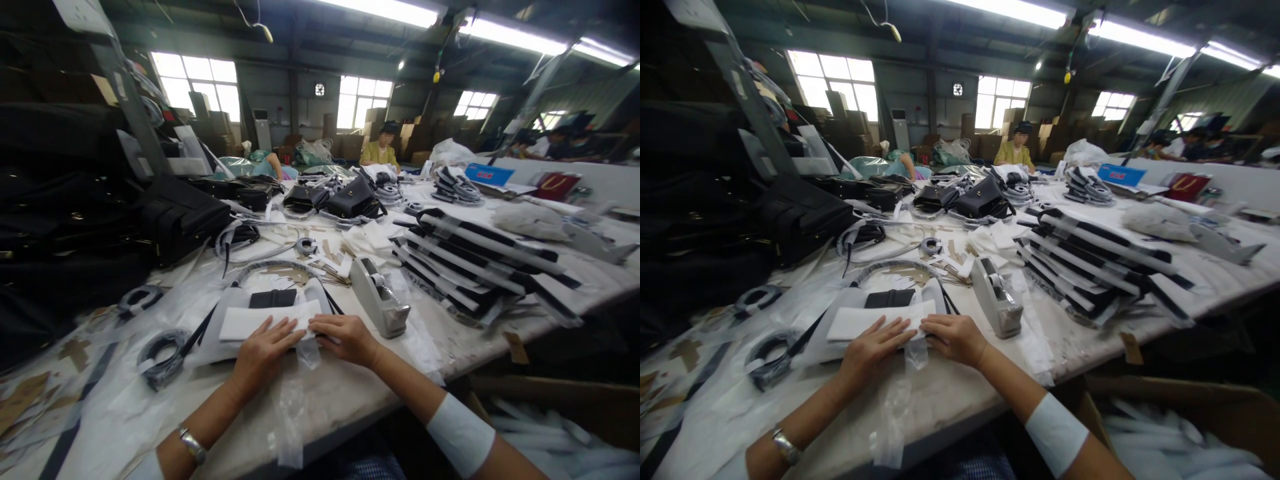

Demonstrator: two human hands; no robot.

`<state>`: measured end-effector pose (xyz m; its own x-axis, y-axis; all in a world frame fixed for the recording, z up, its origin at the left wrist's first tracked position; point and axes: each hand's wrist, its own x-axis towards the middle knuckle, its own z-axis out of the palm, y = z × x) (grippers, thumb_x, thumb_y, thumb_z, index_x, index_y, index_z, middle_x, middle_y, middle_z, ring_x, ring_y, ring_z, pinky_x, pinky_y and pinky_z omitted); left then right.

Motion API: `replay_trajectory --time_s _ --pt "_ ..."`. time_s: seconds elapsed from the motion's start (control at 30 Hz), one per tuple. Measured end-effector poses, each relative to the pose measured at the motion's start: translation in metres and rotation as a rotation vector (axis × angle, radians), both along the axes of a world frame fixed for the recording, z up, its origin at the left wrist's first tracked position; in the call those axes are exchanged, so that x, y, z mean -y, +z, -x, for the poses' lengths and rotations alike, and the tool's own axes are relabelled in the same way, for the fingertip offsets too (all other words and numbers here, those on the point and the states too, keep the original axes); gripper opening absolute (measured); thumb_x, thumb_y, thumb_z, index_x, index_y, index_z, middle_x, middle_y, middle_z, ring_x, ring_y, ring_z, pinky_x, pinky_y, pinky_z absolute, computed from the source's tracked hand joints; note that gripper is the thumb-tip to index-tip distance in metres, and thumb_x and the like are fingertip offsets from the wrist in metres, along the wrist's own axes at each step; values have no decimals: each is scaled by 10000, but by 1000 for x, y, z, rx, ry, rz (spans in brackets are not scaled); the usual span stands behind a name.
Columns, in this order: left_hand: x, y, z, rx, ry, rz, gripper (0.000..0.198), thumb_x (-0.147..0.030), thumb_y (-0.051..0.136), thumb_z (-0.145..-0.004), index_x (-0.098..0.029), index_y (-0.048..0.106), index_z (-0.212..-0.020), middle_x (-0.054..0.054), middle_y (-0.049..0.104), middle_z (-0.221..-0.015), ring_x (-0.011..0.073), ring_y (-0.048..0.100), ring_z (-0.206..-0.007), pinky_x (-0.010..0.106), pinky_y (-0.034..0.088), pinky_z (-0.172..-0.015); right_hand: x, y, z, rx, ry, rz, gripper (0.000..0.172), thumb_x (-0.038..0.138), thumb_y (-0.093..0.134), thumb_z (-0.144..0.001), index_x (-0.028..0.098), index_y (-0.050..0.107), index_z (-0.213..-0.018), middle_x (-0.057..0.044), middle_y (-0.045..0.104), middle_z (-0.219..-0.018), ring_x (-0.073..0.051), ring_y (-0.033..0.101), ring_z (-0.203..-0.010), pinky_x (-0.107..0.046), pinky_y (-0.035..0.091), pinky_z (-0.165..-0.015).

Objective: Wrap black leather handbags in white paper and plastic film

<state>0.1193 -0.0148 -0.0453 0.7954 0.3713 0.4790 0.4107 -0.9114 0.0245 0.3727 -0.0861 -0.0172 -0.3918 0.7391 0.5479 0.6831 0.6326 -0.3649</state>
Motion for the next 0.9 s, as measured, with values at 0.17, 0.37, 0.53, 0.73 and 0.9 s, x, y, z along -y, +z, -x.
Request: replay_trajectory --time_s 0.17,0.37,0.53,0.73,0.9 --pt "2 -2 -1 -6 15 -15 479 -128 462 -962 -336 486 -1393 32 569 -1397 215 550 -1272 480 427 -1098 11 19 9 23 -51 93 452 328 641 -877 212 589 -1311 -98 666 -1261 -249 612 -1198 -384 514 -1013" --pt "2 -3 -2 32 28 6 464 -132 445 -965 -332 500 -1380 27 588 -1379 212 564 -1259 482 449 -1076 -4 7 24 217 -135 -100 307 263 690 -871 199 623 -1163 -104 707 -1082 -252 645 -1041 -380 543 -918" --pt "10 13 -6 47 43 87 482 -199 501 -921 -246 480 -1399 60 606 -1357 231 572 -1253 485 430 -1096 -9 2 32 339 -163 -212 104 195 607 -926 191 628 -1027 -92 692 -964 -239 641 -947 -344 538 -840" --pt "12 15 -17 107 157 102 349 -358 566 -926 -238 600 -1252 58 702 -1210 250 656 -1131 487 468 -1056 -12 4 34 380 -176 -227 75 201 554 -961 188 627 -957 -84 672 -877 -223 633 -835 -308 524 -718" --pt "9 4 -20 134 183 76 293 -255 597 -913 -232 626 -1204 60 717 -1178 250 680 -1080 482 487 -1032 -13 4 24 355 -118 -223 160 311 533 -981 195 629 -1035 -82 695 -946 -225 649 -913 -324 530 -823"
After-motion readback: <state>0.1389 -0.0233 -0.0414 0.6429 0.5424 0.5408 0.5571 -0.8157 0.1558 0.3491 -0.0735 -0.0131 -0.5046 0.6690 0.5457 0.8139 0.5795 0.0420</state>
